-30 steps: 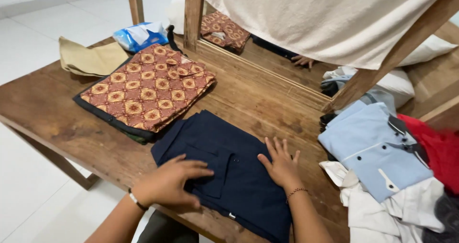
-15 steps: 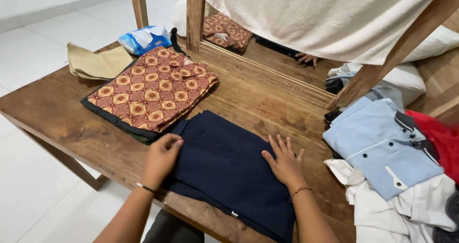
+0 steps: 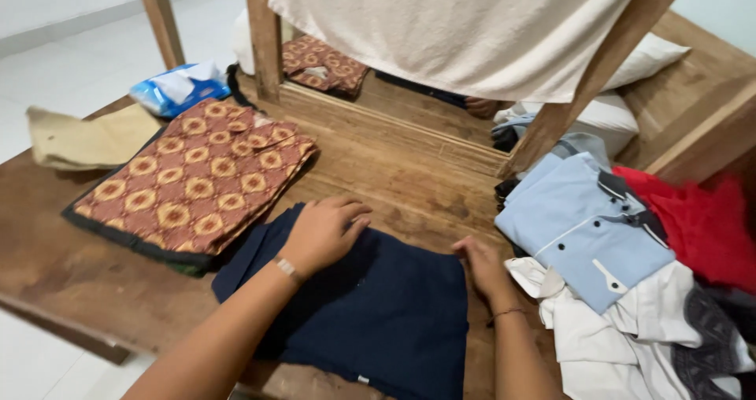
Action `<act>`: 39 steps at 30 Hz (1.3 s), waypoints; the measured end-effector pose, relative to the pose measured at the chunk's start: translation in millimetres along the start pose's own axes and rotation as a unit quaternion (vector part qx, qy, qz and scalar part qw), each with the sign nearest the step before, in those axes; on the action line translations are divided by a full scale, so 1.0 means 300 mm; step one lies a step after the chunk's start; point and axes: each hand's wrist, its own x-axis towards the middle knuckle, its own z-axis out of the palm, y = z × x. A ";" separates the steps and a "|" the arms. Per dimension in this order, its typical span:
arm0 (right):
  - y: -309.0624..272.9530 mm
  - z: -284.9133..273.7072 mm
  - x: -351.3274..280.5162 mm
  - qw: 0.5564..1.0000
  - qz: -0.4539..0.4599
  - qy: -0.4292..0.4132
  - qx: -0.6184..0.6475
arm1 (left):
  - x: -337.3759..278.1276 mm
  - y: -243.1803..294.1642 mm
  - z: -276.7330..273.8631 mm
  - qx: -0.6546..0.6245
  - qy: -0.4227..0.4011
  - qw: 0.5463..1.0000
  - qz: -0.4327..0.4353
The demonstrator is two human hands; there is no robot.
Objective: The person folds a dark blue polo shirt and a light blue button-up shirt on a wooden table. They smooth out the fabric, fold the sleeves and sides, and then fold the shirts in half before placing them on a stack.
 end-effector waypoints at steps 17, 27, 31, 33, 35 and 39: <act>-0.144 0.069 -0.017 0.998 0.003 -0.048 -0.050 | 0.098 -0.184 0.237 -0.062 -0.231 0.968 -0.079; -0.337 0.052 -0.056 0.957 0.040 -0.030 -0.287 | 0.102 -0.185 0.195 -0.112 -0.234 0.957 -0.128; -0.334 0.045 -0.067 0.960 0.040 -0.058 -0.270 | 0.093 -0.229 0.245 -0.039 -0.186 0.977 -0.097; -0.334 0.030 -0.071 0.961 0.041 -0.070 -0.265 | 0.089 -0.210 0.211 -0.008 -0.167 0.982 -0.087; -0.315 0.020 -0.068 0.961 0.043 -0.084 -0.261 | 0.081 -0.212 0.195 0.023 -0.148 0.985 -0.080; -0.257 0.020 -0.053 0.966 0.008 -0.074 -0.248 | 0.074 -0.227 0.131 0.013 -0.153 0.980 -0.125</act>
